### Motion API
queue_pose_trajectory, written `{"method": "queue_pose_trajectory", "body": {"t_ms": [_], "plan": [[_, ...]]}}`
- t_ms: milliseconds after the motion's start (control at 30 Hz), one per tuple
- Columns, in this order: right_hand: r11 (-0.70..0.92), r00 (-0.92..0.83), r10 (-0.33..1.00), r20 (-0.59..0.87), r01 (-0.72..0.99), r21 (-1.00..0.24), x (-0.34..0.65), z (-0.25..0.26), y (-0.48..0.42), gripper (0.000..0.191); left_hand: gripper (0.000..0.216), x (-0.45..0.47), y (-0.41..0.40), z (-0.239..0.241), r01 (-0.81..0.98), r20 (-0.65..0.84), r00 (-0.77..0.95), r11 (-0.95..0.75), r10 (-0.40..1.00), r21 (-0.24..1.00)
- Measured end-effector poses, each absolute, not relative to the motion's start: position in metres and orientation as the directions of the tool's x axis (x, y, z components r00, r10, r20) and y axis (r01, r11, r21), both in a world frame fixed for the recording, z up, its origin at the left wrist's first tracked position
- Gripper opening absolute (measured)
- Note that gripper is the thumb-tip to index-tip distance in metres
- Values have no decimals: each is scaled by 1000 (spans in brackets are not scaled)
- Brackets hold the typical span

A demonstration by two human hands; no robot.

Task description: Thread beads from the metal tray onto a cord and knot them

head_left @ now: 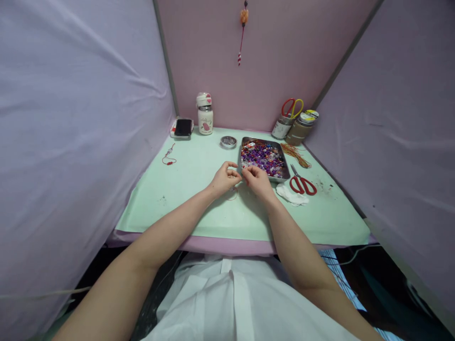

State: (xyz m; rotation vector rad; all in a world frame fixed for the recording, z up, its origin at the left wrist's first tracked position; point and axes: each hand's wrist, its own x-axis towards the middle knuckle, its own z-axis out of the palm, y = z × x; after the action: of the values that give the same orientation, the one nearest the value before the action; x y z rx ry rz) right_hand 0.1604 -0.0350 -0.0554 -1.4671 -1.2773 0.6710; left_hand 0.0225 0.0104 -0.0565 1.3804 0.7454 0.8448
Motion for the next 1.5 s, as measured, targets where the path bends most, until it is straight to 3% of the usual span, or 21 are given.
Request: {"method": "queue_pose_trajectory", "body": {"t_ms": [233,600,1000,1233,1500], "plan": [[74,246,943,223,498,-864,161,-55,-38,17,40,21,9,-51,-57,14,487,16,873,998],[137,205,946,249,442,-886,165,-58,-42,21,41,22,9,-56,-42,15,530,8,848,999],[139,137,955,265,581,-802,166,-59,-41,19,37,21,8,-56,-20,27,554,-19,832,1000],[127,175,951,255,532,-837,164,-61,-40,20,36,21,10,-56,-23,44,577,-37,816,999],[69,197,968,154,381,-922,162,-59,-43,24,37,20,12,-53,-63,-19,476,56,879,996]]}}
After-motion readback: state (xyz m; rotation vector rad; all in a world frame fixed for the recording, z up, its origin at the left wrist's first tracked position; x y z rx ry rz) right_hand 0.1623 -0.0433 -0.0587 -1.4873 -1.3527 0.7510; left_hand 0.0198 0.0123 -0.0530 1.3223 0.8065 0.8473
